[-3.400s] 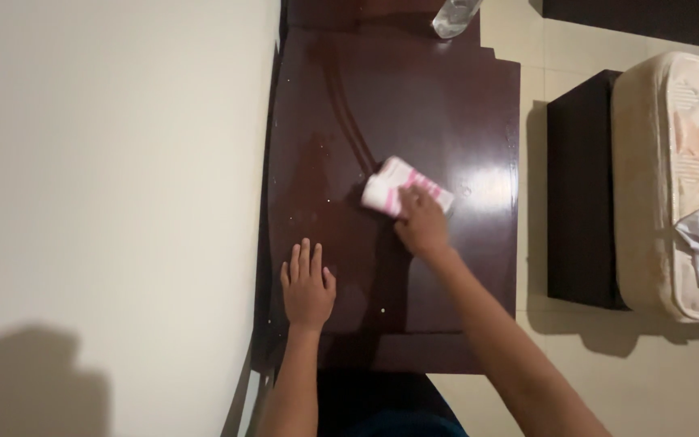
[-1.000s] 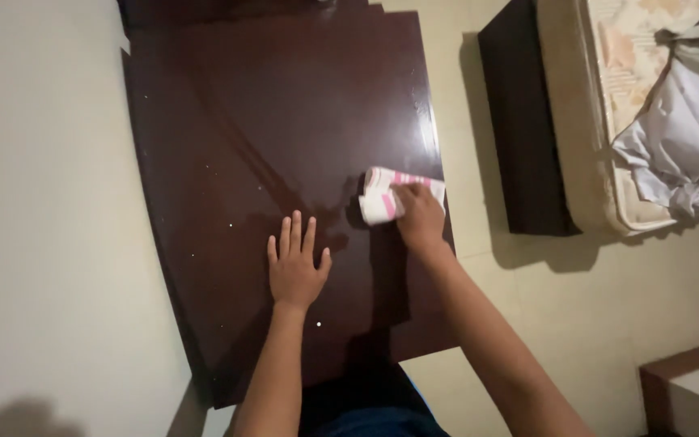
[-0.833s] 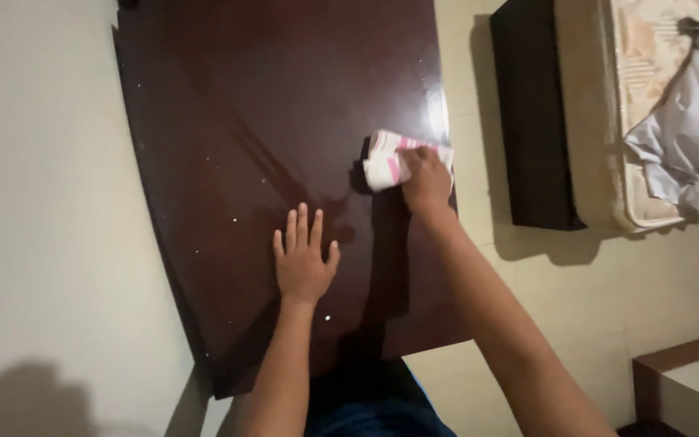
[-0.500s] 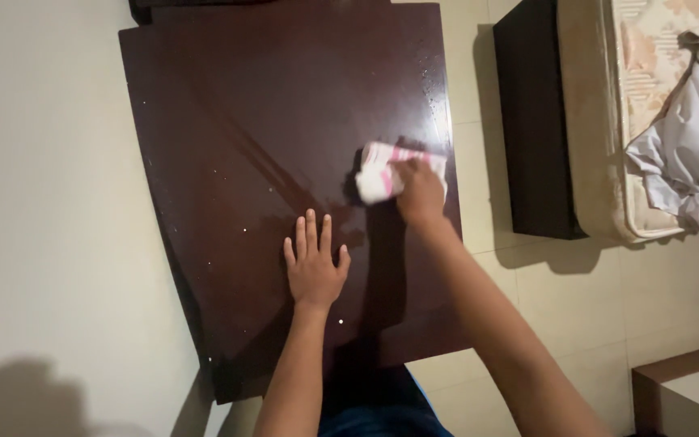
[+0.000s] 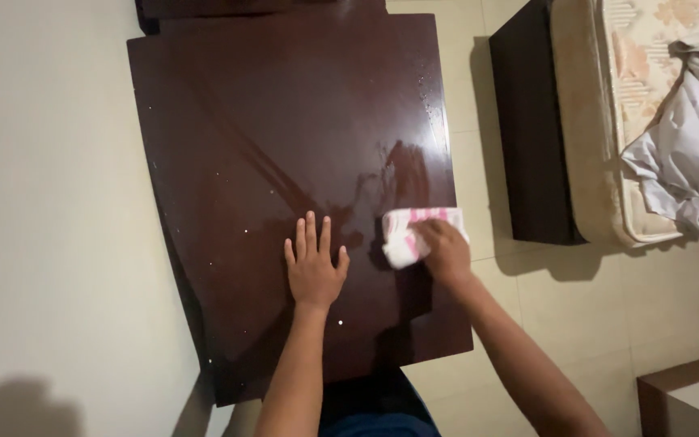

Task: The person sprays a cleaning solution onto a dark wooden table and wipes the surface with a pink and white cloth. They move around the table to clean different sections, repeatedly wiping the surface with the cloth.

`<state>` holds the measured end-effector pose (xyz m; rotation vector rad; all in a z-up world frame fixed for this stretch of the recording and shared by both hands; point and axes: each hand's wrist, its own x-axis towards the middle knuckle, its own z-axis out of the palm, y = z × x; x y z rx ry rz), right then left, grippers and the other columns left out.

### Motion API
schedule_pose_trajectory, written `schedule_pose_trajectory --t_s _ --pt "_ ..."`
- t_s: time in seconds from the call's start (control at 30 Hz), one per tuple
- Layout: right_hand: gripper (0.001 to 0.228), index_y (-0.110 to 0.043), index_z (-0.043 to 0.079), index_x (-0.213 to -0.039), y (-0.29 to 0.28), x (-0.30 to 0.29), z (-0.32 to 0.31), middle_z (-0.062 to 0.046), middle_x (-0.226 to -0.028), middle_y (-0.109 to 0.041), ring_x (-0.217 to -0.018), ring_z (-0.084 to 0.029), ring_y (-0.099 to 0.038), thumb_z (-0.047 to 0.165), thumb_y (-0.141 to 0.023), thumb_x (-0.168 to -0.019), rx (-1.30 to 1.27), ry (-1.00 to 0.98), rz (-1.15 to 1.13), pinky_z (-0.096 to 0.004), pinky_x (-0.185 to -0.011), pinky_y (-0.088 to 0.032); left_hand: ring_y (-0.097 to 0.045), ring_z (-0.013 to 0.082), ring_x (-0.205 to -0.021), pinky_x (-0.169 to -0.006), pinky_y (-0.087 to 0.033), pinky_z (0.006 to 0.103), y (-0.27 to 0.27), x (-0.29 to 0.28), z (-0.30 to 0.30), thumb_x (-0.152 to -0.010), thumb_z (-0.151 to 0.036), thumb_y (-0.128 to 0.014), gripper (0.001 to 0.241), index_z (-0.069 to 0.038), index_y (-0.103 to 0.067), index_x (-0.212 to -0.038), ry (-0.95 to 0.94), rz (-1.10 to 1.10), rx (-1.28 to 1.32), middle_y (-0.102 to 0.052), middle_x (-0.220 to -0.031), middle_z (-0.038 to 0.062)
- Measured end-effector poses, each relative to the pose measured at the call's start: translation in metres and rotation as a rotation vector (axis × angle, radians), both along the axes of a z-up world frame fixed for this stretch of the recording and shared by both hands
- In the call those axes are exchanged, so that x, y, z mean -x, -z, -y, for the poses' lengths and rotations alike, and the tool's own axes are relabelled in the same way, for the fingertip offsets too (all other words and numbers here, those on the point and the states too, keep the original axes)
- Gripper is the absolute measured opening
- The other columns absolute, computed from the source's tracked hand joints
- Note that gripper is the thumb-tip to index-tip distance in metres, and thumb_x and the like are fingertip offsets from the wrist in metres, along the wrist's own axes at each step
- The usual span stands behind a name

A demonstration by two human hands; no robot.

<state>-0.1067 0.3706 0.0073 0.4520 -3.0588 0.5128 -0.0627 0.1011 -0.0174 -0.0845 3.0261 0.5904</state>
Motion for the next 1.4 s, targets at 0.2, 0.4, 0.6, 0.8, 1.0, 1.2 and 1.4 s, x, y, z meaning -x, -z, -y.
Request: schedule_pose_trajectory --t_s 0.2,0.4,0.6,0.8,1.0,1.2,1.4 --pt "0.044 -0.077 0.018 -0.118 -0.001 0.048 -0.001 -0.007 -0.112 -0.072 -0.104 -0.029 -0.069 -0.001 -0.067 -0.080 -0.052 0.117 -0.008 -0.041 -0.085 -0.056 -0.026 0.0298 -0.154 -0.121 -0.023 0.0583 -0.003 0.002 0.001 -0.097 -0.046 -0.050 0.067 -0.018 -0.040 -0.157 0.009 0.043 0.023 -0.027 -0.167 0.012" --pt "0.041 -0.077 0.020 -0.116 0.019 0.104 0.001 -0.009 -0.113 -0.070 -0.106 -0.033 -0.067 0.003 -0.071 -0.080 0.030 0.191 -0.148 -0.043 -0.088 -0.055 -0.026 0.0309 -0.155 -0.122 -0.024 0.0578 -0.003 0.001 0.000 -0.099 -0.046 -0.049 0.068 -0.016 -0.038 -0.159 0.014 0.012 0.009 -0.027 -0.169 0.013" --pt "0.046 -0.077 0.021 -0.119 0.018 0.151 0.015 -0.009 -0.111 -0.069 -0.109 -0.034 -0.065 0.001 -0.070 -0.079 -0.020 0.270 -0.086 -0.044 -0.090 -0.054 -0.027 0.0310 -0.154 -0.121 -0.024 0.0588 0.001 0.001 -0.002 -0.097 -0.046 -0.051 0.069 -0.017 -0.039 -0.158 0.006 0.009 0.029 -0.027 -0.169 0.013" --pt "0.030 -0.076 0.016 -0.116 0.032 0.113 0.039 -0.011 -0.120 -0.069 -0.104 -0.032 -0.068 0.008 -0.074 -0.088 0.045 0.232 -0.025 -0.043 -0.085 -0.055 -0.025 0.0296 -0.156 -0.121 -0.026 0.0599 0.002 -0.001 -0.002 -0.095 -0.047 -0.050 0.070 -0.019 -0.039 -0.159 -0.004 0.021 0.040 -0.027 -0.169 0.012" --pt "0.036 -0.077 0.021 -0.117 0.017 0.013 0.069 -0.004 -0.115 -0.073 -0.101 -0.024 -0.071 0.004 -0.071 -0.086 0.007 0.024 0.058 -0.038 -0.084 -0.058 -0.024 0.0293 -0.155 -0.121 -0.022 0.0592 0.004 0.000 -0.001 -0.095 -0.048 -0.054 0.071 -0.019 -0.038 -0.157 -0.005 0.041 -0.007 -0.025 -0.168 0.012" --pt "0.042 -0.077 0.016 -0.116 -0.013 -0.030 0.068 -0.005 -0.109 -0.073 -0.102 -0.028 -0.069 0.001 -0.068 -0.078 0.061 -0.050 0.052 -0.040 -0.086 -0.056 -0.024 0.0284 -0.156 -0.123 -0.024 0.0571 0.009 -0.001 0.001 -0.096 -0.048 -0.056 0.070 -0.018 -0.041 -0.158 0.000 -0.046 -0.011 -0.026 -0.170 0.010" --pt "0.042 -0.075 0.015 -0.116 -0.023 -0.048 0.061 -0.005 -0.108 -0.072 -0.103 -0.028 -0.068 0.002 -0.067 -0.077 0.073 -0.070 0.070 -0.040 -0.087 -0.055 -0.029 0.0272 -0.154 -0.122 -0.025 0.0551 -0.002 -0.001 0.007 -0.094 -0.046 -0.056 0.068 -0.019 -0.045 -0.155 -0.003 -0.062 -0.039 -0.030 -0.168 0.009"
